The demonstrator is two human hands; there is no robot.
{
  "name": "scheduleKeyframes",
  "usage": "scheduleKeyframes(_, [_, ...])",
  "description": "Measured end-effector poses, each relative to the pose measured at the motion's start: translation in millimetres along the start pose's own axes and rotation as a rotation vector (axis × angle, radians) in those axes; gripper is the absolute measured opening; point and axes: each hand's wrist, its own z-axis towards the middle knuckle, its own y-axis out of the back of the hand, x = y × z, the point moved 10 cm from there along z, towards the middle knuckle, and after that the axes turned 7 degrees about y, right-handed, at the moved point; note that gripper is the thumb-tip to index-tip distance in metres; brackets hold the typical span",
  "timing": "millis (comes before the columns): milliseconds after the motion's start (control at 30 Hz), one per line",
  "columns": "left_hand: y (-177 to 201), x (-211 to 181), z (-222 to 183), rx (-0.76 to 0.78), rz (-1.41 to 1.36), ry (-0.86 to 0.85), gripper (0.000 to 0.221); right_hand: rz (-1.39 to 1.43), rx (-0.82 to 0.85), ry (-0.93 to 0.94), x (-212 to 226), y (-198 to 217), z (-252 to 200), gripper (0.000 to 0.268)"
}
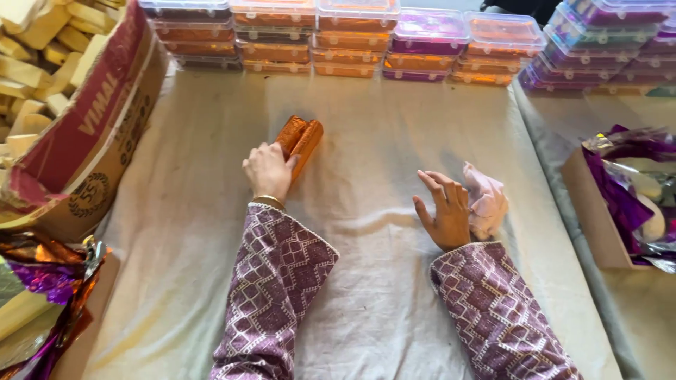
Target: Wrapping items in decorative foil and placing them into clear plastic containers.
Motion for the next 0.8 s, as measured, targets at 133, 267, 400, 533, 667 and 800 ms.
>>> scheduleKeyframes(133, [10.2,-1.5,-5.6,0.000,-0.016,-0.004,0.048,-0.145,-0.044,0.037,0.4,17.7,1.9,0.047])
scheduleKeyframes(267, [8.8,-2.4,-2.8,-0.013,-0.026,-0.007,0.045,-0.379,-0.106,-0.096,-39.2,27.0,-12.2,0.040])
scheduleKeyframes(400, [17.2,-1.9,-3.9,-0.096,-0.079,-0.023,0.045,-0.395,-0.132,-0.290,-73.4,26.7,-25.4,0.046])
scheduleKeyframes(533, [14.1,-6.2,-4.8,-0.018,-0.068,-0.030,0.046,-0.375,-0.082,-0.333,-83.6,15.5,-32.1,0.049])
scheduleKeyframes(667, [5.7,-2.5,-3.8,0.022,-0.095,-0.005,0.041,-0.320,-0.030,-0.326,-85.4,5.4,-32.0,0.052])
scheduleKeyframes(800, [7.2,-1.7,-2.4,0.023,-0.099,0.012,0.040,-0.350,-0.029,-0.344,-88.5,4.6,-32.3,0.053])
